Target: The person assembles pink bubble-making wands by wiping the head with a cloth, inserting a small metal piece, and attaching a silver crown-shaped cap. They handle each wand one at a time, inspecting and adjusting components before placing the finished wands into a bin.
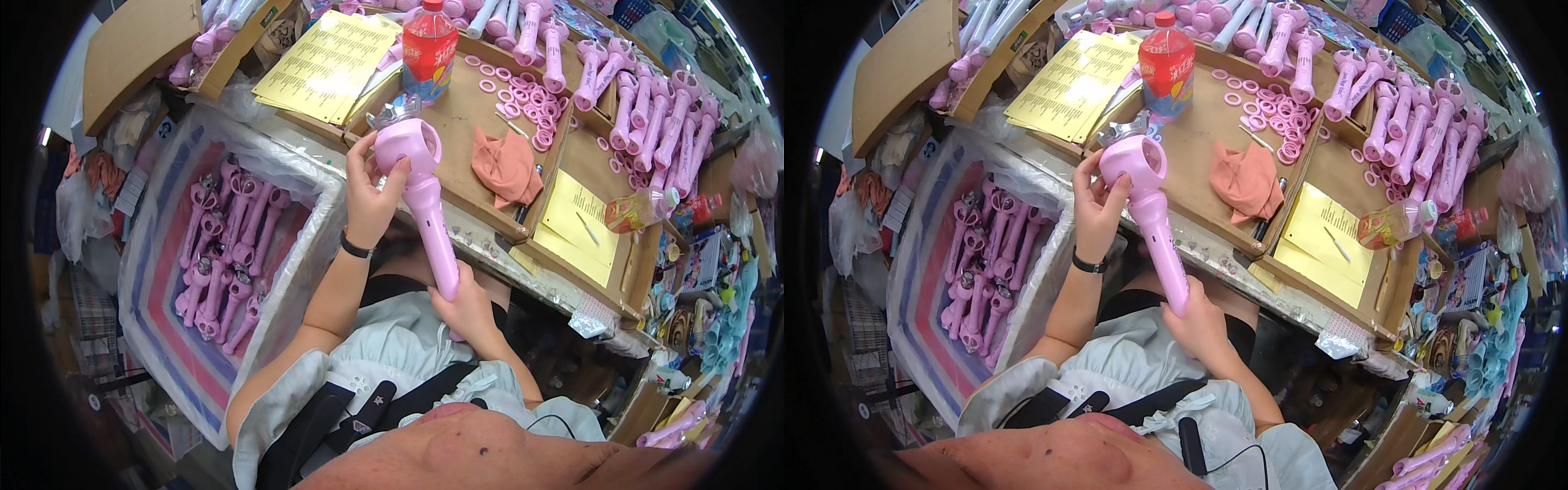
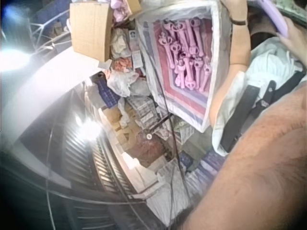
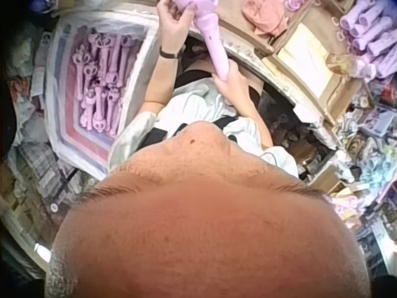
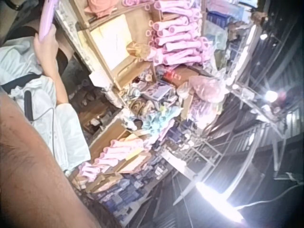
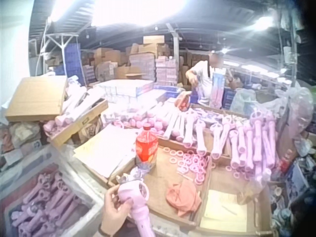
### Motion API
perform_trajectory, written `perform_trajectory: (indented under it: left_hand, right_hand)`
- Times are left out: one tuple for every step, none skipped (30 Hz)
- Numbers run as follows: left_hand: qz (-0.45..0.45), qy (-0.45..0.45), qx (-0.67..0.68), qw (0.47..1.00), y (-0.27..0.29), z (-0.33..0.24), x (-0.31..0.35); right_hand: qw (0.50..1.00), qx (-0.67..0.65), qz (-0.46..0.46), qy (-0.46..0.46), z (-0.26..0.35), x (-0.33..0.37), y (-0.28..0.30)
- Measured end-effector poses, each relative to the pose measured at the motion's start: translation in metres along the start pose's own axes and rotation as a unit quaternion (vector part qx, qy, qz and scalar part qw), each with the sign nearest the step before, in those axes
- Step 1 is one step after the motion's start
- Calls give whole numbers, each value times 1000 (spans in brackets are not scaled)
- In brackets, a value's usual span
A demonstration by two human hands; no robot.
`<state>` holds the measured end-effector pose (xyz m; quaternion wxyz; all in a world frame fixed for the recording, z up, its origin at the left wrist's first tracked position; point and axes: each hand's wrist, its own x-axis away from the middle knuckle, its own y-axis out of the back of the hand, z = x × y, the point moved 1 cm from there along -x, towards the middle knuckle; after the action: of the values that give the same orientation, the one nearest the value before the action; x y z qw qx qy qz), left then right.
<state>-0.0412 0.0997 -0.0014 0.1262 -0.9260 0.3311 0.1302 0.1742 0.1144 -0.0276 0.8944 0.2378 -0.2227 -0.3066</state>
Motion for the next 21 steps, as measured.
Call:
perform_trajectory:
  left_hand:
    - [0,2,1,1000,0,0,-1]
    - [4,10,-1,1000,0,1,-2]
    - [9,12,-1,1000,1,2,-2]
    - [11,23,-3,1000,1,3,-2]
    - [16,15,11,1000,2,4,-2]
    - [19,17,20,999,3,5,-1]
    - [20,19,29,999,4,6,-1]
    - [19,16,27,999,4,7,0]
    - [17,13,24,999,5,8,0]
    - [24,6,22,999,6,9,-1]
    - [21,5,-23,1000,7,10,-1]
    - [25,-2,-66,997,8,11,-2]
    - [27,-8,-110,994,8,12,-2]
    - [9,-36,-81,996,7,14,-1]
    - [-12,-62,-53,997,6,15,1]
    - [-35,-79,-24,996,4,16,5]
    - [-64,-55,46,995,2,18,11]
    - [-53,-13,149,987,1,20,17]
    - [-35,39,248,967,-1,22,21]
    - [98,110,365,919,-1,22,25]
    - [129,124,436,882,-1,23,25]
  right_hand:
    - [1000,4,-11,9,0,1,0]
    - [1000,-10,6,-1,0,1,0]
    - [1000,-20,11,-1,-1,1,0]
    - [1000,-22,11,7,-1,1,1]
    - [999,-32,15,3,-2,1,0]
    - [999,-36,15,6,-3,0,1]
    - [999,-32,12,16,-3,0,0]
    - [999,-41,18,9,-4,0,0]
    - [999,-44,19,7,-5,0,-1]
    - [999,-39,8,16,-5,0,-1]
    - [998,-53,22,6,-6,0,-2]
    - [998,-59,23,7,-7,0,-2]
    - [998,-63,12,23,-8,0,-1]
    - [994,-100,37,13,-10,0,0]
    - [990,-134,52,17,-11,0,1]
    - [983,-166,66,33,-11,0,3]
    - [974,-199,98,43,-11,-1,4]
    - [962,-231,128,65,-10,-1,5]
    - [957,-240,150,64,-9,-3,6]
    - [910,-343,221,68,-7,-3,7]
    - [920,-292,248,76,-4,-7,7]
